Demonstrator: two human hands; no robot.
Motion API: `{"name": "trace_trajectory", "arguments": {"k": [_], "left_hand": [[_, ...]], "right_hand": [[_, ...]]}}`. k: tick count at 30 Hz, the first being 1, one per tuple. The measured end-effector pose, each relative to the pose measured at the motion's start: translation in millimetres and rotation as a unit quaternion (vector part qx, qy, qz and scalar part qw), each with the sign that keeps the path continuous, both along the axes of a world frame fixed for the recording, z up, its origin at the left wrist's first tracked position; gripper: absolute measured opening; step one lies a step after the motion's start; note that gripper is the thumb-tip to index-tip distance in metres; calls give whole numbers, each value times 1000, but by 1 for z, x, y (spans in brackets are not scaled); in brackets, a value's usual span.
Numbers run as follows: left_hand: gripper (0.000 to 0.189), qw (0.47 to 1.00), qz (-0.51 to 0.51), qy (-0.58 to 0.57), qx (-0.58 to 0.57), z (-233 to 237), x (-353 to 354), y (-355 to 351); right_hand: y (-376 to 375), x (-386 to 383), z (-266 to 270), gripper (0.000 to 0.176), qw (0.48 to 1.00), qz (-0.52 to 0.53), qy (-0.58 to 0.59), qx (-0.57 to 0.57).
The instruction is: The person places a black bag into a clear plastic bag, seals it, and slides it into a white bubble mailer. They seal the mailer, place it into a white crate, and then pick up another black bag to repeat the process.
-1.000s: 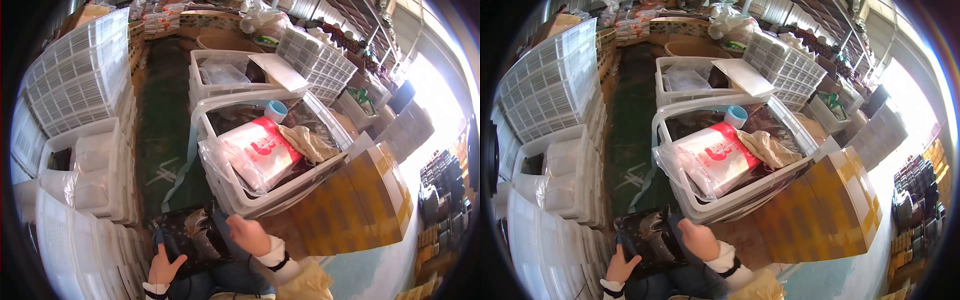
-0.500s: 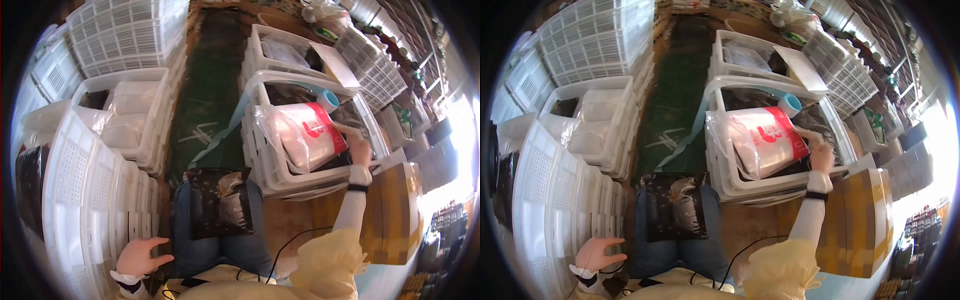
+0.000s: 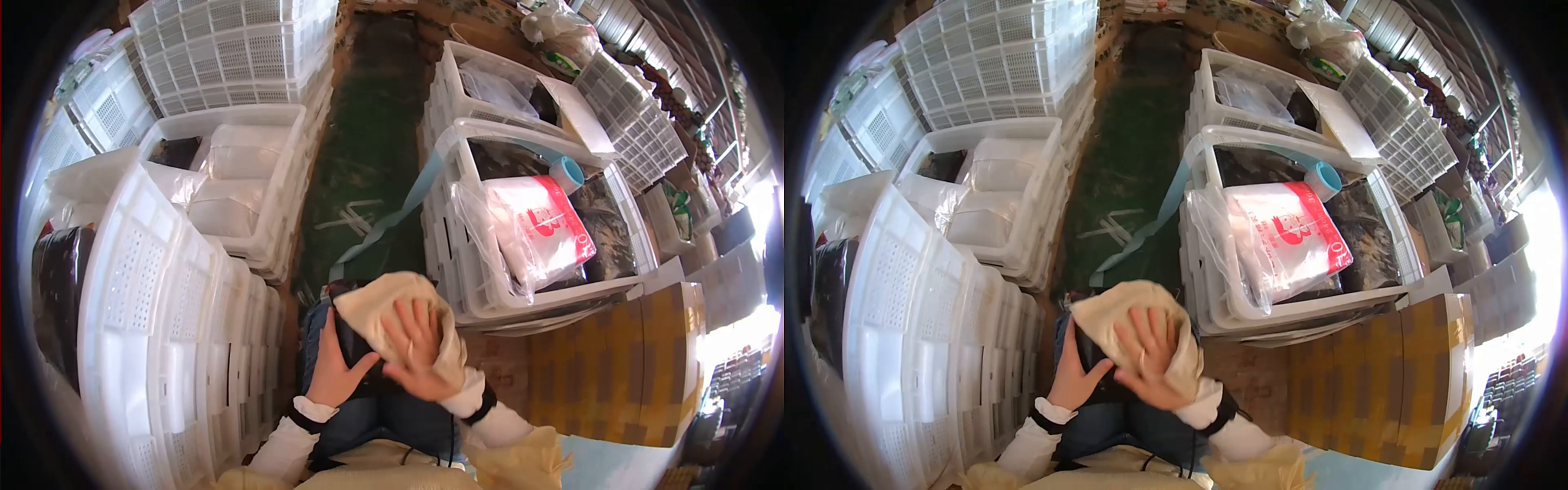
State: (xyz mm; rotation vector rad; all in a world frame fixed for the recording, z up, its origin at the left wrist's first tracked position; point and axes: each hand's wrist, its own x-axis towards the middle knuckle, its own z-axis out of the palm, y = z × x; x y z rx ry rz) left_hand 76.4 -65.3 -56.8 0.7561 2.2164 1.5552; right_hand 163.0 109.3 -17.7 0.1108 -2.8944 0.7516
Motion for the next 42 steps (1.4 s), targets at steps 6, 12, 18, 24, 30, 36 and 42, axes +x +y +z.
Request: {"name": "trace_trajectory", "arguments": {"k": [6, 12, 18, 24, 30, 36, 42], "left_hand": [[101, 1000, 24, 4, 11, -5, -2, 11], [98, 998, 19, -43, 30, -4, -1, 11], [100, 999, -21, -26, 15, -13, -6, 8], [93, 994, -49, -72, 72, -20, -11, 10], [81, 998, -3, -48, 40, -28, -5, 10], [61, 927, 16, -295, 231, -31, -13, -2], [65, 957, -53, -209, 192, -11, -25, -3]], "right_hand": [[16, -12, -33, 65, 972, -111, 52, -200], [-20, 73, -41, 60, 978, -128, 7, -164], [-8, 59, -37, 61, 1000, 6, 27, -10], [9, -60, 4, 51, 987, 92, 120, 59], [37, -92, -20, 43, 999, -10, 43, 9], [-11, -25, -6, 58, 994, 34, 57, 85], [-46, 36, -46, 59, 977, 27, 134, 166]]}}
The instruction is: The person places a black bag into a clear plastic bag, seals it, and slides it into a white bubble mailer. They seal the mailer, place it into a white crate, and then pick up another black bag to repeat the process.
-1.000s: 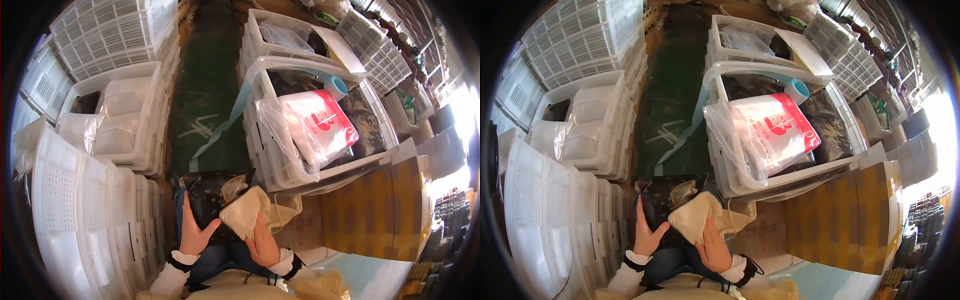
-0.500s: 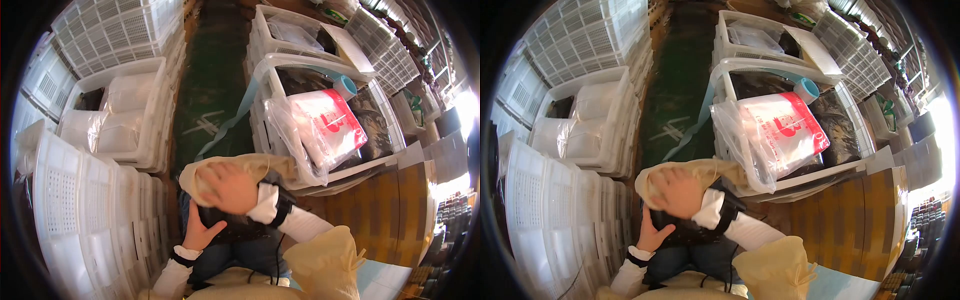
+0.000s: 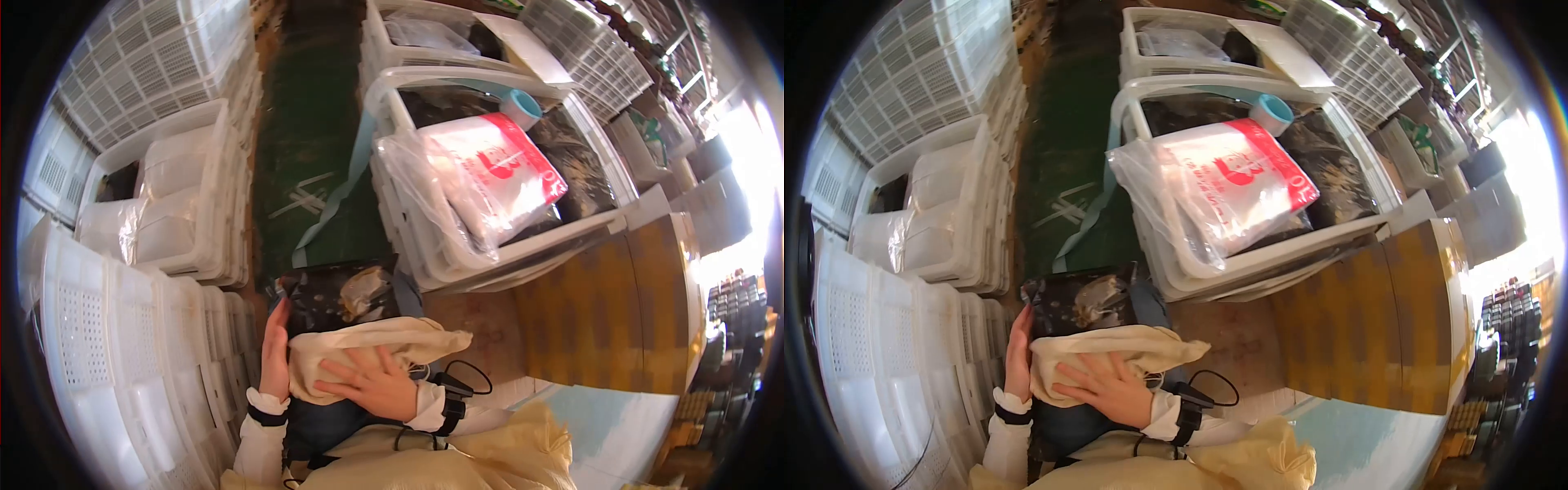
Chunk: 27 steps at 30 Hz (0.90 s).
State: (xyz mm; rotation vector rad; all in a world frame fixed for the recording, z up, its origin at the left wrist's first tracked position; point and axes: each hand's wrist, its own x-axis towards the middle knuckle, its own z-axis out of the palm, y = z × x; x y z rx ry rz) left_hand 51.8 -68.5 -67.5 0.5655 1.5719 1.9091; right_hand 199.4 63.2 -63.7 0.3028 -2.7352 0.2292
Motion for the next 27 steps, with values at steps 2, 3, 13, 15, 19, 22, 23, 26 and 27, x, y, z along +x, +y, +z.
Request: {"name": "trace_trajectory", "arguments": {"k": [2, 3, 13, 15, 19, 22, 23, 26, 27], "left_hand": [[63, 987, 17, 104, -121, -9, 4, -1], [63, 970, 34, 150, -191, -19, 5, -2], [91, 975, 85, 118, -167, 6, 13, 25], [94, 967, 97, 127, -197, 8, 14, 22], [97, 985, 74, 42, -151, 1, 10, 12], [104, 986, 133, -10, -103, -19, 18, -1], [101, 989, 123, 27, -79, -28, 21, -8], [85, 998, 35, 35, 24, 7, 28, 0], [78, 997, -31, -32, 59, -2, 27, -3]], "right_hand": [[8, 18, 1, 60, 991, -109, 12, -75], [17, 25, 4, 63, 981, -135, -30, -138], [67, 5, -39, 66, 714, -99, -68, -689], [76, 2, -38, 67, 603, -74, -86, -790], [65, 5, -37, 60, 473, -37, -89, -876], [44, 7, -33, 51, 285, 66, -121, -949], [40, 8, -30, 51, 214, 115, -132, -961], [29, 11, -19, 50, 151, 96, -164, -970], [26, 12, -17, 50, 136, 90, -171, -972]]}}
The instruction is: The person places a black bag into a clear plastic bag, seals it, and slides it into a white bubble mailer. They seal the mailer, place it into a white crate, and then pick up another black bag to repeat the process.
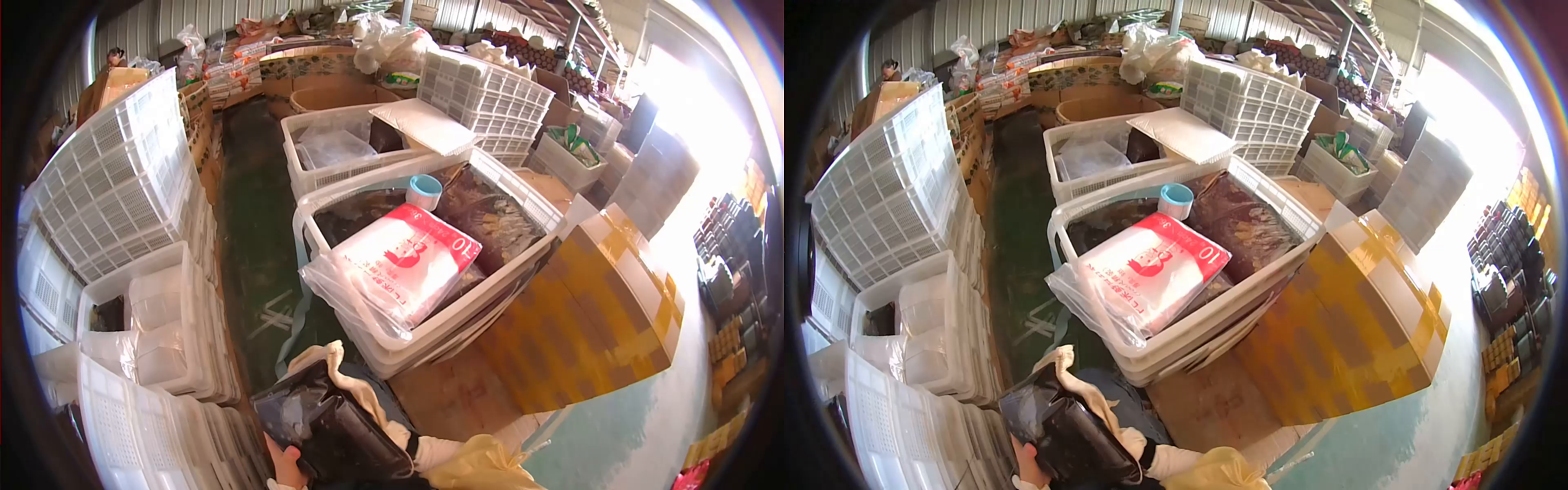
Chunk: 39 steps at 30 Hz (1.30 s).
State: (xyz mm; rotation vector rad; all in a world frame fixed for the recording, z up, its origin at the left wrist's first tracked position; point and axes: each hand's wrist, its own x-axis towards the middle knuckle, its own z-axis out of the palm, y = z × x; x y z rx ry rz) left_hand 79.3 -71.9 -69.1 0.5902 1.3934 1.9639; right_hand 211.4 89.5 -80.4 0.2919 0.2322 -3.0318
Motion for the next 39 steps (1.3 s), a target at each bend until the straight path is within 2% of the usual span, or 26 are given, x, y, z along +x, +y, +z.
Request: {"name": "trace_trajectory", "arguments": {"k": [3, 6, 12, 19, 21, 22, 23, 25, 28, 30, 31, 32, 33, 35, 36, 39], "left_hand": [[68, 988, 49, -144, 22, -12, 14, -1], [67, 973, 66, -222, 20, -13, 18, 1], [63, 964, 61, -258, 11, -14, 13, 4], [60, 966, 58, -253, 5, -20, 2, -1], [59, 971, 63, -230, -1, -15, -1, 4], [55, 977, 80, -198, -14, 2, 3, 9], [55, 973, 91, -211, -25, 2, 1, 11], [55, 963, 118, -239, -47, 6, -1, 14], [61, 973, 159, -26, -167, 46, 3, 21], [65, 965, 177, 2, -194, 31, -5, 25], [67, 960, 188, 16, -209, 18, -10, 23], [69, 964, 201, -48, -170, -7, -16, 22], [71, 963, 190, -2, -189, 2, -17, 25], [76, 955, 168, 89, -226, 26, -19, 30], [77, 947, 179, 123, -238, 21, -20, 32], [78, 913, 213, 217, -271, -2, -21, 38]], "right_hand": [[-3, 1, 8, 49, 1000, 16, -17, -18], [-6, 1, 16, 49, 999, 29, -26, -28], [-8, -1, 30, 48, 998, 38, -40, -37], [-10, -11, 56, 47, 987, 32, -76, -135], [-2, -13, 73, 46, 990, -18, -119, -68], [3, -18, 91, 38, 981, -37, -121, 150], [8, -22, 109, 30, 918, -45, -152, 363], [11, -26, 85, 26, 862, -150, -76, 479], [27, -35, 59, 20, 668, -227, -71, 705], [36, -33, 53, 19, 563, -186, -106, 798], [38, -33, 51, 18, 508, -161, -124, 837], [39, -31, 49, 17, 496, -192, -109, 840], [41, -29, 48, 17, 481, -223, -95, 843], [42, -20, 51, 17, 468, -214, -115, 849], [45, -15, 54, 20, 443, -229, -119, 859], [52, 8, 113, 23, 355, -257, -234, 868]]}}
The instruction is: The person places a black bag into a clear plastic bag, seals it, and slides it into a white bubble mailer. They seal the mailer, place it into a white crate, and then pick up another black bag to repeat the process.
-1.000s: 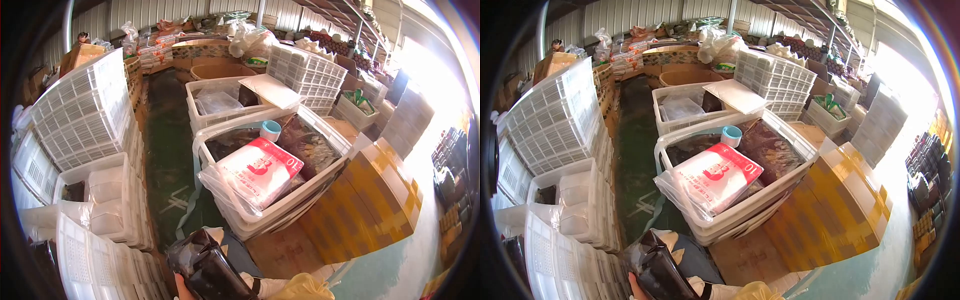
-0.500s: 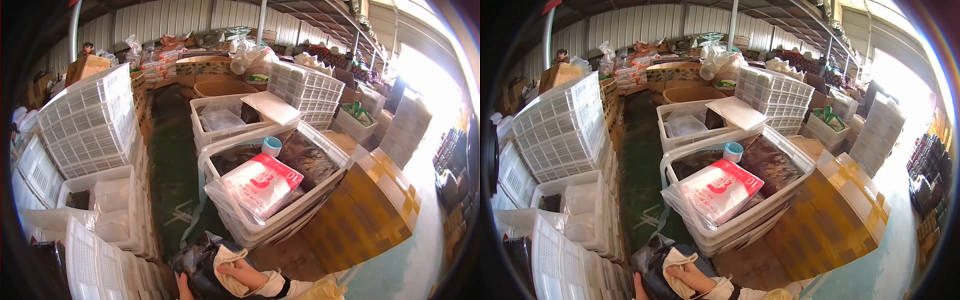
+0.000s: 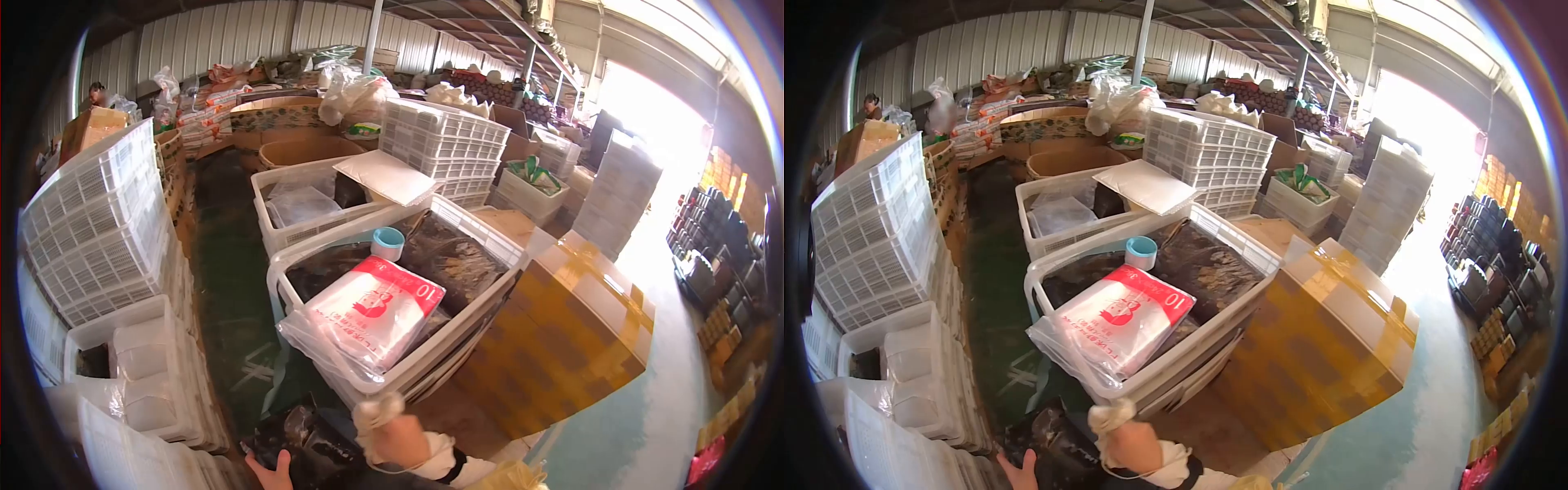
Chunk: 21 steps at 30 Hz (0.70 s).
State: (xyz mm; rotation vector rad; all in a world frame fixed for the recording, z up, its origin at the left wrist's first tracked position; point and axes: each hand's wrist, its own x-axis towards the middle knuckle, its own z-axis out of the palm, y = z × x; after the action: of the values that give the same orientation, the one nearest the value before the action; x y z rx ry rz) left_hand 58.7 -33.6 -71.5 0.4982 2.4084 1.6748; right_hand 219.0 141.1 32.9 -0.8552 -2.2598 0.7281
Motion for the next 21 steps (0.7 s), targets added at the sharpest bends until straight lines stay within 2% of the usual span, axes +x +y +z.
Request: {"name": "trace_trajectory", "arguments": {"k": [1, 2, 4, 5, 6, 7, 8, 10, 13, 15, 16, 18, 20, 21], "left_hand": [[60, 999, 24, 32, -16, 1, 2, 1], [71, 999, 25, -7, -32, -15, -7, 3], [96, 992, 43, -95, -73, -66, -30, -10], [93, 990, -5, -82, -113, -26, -17, -13], [90, 985, -57, -69, -150, 23, -13, -5], [82, 981, -96, -11, -169, 32, -15, -6], [80, 976, -105, -18, -192, 46, -16, -4], [75, 962, -104, -1, -254, 39, -22, -7], [72, 926, -137, 52, -347, 36, -31, -13], [73, 947, -86, 148, -273, 53, -10, -12], [74, 950, -59, 196, -235, 61, -1, -11], [82, 915, -185, 269, -236, 62, 9, -15], [79, 858, -300, 275, -313, 74, 28, -14], [75, 854, -299, 290, -311, 67, 28, -16]], "right_hand": [[16, 9, 16, 22, 992, -17, 93, 79], [29, 22, 28, 22, 970, -28, 185, 157], [66, 39, 29, 23, 942, -62, 310, 114], [79, 35, 64, 21, 924, -143, 300, 190], [103, 32, 75, 20, 908, -171, 285, 256], [129, 26, 84, 23, 909, -181, 242, 287], [154, 18, 88, 27, 906, -191, 202, 320], [203, 3, 81, 30, 903, -242, -16, 356], [218, -7, 51, 35, 850, -306, -188, 387], [208, -12, 52, 37, 952, -139, -89, 259], [196, -18, 56, 38, 980, -51, -37, 187], [160, -34, 59, 41, 981, 133, -5, 137], [122, -49, 66, 38, 966, 161, -55, 194], [112, -52, 66, 38, 956, 176, -81, 219]]}}
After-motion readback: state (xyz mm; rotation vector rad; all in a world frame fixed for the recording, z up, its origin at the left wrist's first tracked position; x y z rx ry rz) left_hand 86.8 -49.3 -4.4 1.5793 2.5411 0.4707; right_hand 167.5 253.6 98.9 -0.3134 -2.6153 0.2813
